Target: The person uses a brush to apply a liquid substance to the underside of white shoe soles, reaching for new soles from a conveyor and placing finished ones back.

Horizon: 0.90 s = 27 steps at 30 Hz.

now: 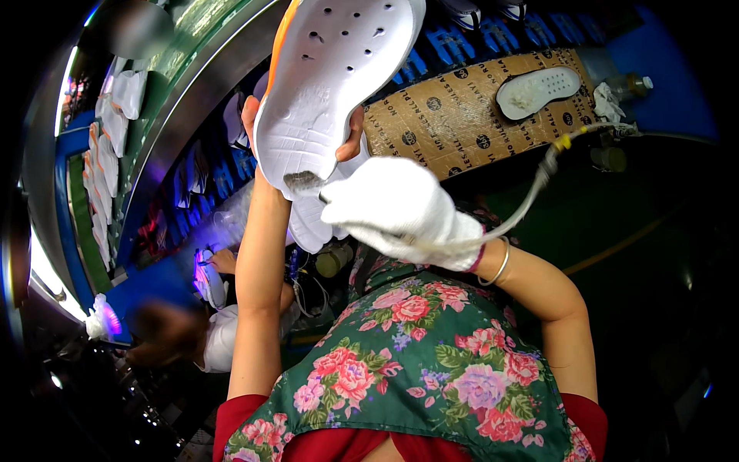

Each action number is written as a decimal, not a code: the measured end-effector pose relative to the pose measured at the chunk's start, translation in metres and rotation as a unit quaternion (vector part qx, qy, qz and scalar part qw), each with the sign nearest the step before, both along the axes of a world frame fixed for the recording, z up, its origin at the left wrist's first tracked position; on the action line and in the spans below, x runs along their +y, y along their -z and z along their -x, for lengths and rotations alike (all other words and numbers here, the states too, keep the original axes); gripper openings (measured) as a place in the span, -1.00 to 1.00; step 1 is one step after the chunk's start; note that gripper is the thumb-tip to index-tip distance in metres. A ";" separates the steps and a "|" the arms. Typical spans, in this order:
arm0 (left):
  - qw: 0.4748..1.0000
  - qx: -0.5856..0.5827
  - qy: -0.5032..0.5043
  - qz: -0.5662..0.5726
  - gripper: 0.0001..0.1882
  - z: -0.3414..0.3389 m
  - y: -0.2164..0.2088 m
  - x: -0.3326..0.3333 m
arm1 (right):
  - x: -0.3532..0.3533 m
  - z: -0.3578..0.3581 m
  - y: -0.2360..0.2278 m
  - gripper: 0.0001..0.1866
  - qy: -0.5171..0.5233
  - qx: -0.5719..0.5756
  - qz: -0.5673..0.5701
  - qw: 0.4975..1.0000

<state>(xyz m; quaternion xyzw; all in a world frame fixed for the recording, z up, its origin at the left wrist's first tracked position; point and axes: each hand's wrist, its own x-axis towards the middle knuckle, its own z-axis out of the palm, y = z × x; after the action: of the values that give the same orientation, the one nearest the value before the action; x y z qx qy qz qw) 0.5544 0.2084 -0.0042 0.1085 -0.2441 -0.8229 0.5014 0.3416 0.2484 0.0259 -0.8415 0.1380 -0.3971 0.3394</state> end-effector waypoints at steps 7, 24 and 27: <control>0.999 0.032 0.002 0.033 0.11 -0.005 0.010 0.001 | -0.001 -0.010 -0.004 -0.86 0.037 -0.027 -0.108 0.993; 0.976 0.161 -0.046 -0.140 -0.11 0.038 0.030 0.063 | -0.071 0.012 -0.014 -0.73 0.201 0.045 0.196 0.959; 0.972 0.109 -0.104 -0.182 -0.12 0.026 0.036 0.061 | -0.031 0.004 -0.016 -0.67 0.118 0.096 0.169 0.974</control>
<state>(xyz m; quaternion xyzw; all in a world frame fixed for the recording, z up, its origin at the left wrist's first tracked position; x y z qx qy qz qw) 0.5289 0.2693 -0.0400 0.1324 -0.0222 -0.8039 0.5794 0.3376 0.2178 0.0422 -0.8987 0.1993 -0.3692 0.1279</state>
